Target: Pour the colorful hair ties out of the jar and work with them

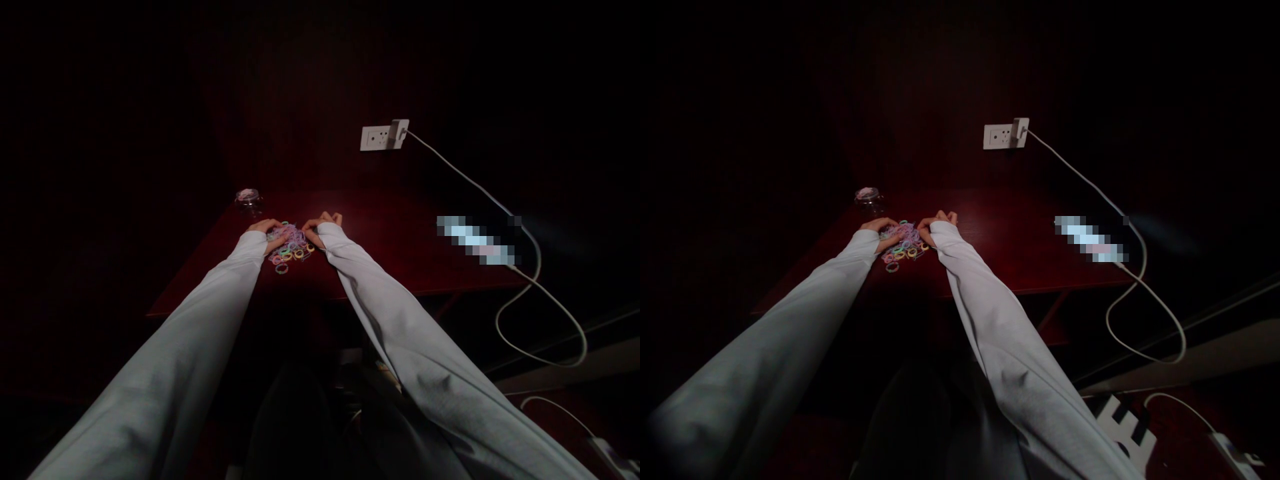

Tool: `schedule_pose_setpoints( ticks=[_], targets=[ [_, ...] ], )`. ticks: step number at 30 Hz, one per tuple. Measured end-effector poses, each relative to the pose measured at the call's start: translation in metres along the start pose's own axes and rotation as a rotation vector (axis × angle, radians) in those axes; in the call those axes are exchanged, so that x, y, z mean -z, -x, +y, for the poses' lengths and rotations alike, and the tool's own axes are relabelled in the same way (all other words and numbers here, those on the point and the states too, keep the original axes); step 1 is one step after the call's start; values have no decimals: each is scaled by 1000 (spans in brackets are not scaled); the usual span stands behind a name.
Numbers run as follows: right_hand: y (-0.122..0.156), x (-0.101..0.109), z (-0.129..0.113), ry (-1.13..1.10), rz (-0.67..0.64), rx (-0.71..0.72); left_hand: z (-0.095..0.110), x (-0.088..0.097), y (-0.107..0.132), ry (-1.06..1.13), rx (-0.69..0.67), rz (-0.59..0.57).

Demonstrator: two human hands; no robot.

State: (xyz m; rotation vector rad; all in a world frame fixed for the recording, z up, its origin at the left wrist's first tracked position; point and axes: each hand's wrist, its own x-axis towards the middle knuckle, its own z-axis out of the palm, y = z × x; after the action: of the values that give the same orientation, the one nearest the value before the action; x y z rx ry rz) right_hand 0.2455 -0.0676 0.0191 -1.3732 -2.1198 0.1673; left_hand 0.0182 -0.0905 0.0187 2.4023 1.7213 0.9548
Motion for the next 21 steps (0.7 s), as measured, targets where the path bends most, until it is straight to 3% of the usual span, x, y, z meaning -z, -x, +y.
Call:
schedule_pose_setpoints(
  ticks=[7, 14, 21],
  targets=[
    [5, 12, -2, -114, 0, 49, 9, 3, 2, 77, 97, 165],
    [8, 15, -7, -125, -13, 120, 21, 6, 1, 98, 191, 241],
    [10, 22, -10, -77, 44, 155, 16, 5, 2, 128, 155, 264]
  ],
)
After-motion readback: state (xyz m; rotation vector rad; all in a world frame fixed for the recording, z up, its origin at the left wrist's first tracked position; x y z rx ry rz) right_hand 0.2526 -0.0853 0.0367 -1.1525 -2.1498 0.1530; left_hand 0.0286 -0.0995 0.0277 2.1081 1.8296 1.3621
